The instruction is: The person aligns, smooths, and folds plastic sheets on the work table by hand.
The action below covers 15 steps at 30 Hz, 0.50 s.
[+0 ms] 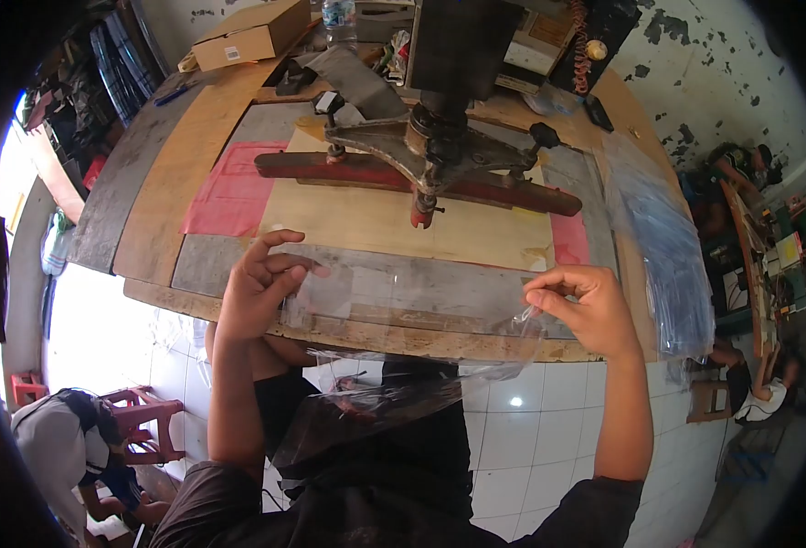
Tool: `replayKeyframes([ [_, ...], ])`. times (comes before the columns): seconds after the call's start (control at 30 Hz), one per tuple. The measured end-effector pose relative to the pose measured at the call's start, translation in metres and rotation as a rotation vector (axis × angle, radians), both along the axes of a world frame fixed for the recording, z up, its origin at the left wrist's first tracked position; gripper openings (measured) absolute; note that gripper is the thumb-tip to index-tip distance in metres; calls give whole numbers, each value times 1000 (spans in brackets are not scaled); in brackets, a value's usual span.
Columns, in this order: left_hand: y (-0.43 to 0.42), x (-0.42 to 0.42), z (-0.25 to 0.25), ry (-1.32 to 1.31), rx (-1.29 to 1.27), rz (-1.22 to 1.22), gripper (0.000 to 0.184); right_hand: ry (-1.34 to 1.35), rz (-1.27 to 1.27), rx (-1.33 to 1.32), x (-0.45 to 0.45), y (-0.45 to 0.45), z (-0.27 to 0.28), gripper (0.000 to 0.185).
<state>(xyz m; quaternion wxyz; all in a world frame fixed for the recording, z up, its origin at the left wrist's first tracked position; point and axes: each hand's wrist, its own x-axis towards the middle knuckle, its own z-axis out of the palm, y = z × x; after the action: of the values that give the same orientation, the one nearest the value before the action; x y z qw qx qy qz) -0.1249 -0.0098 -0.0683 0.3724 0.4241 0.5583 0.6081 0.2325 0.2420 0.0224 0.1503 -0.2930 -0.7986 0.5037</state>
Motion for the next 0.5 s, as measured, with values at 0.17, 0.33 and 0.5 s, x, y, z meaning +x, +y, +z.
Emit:
replayKeyframes([
  [0.17,0,2,3,10,26,6,40,17,-26,-15,0,-2,-1,10],
  [0.33,1,1,1,23,17,15,40,33,-26,-20,-2,-3,0,15],
  [0.5,2,4,4,9,0,30,40,64,-25,-16,-2,-1,-2,18],
])
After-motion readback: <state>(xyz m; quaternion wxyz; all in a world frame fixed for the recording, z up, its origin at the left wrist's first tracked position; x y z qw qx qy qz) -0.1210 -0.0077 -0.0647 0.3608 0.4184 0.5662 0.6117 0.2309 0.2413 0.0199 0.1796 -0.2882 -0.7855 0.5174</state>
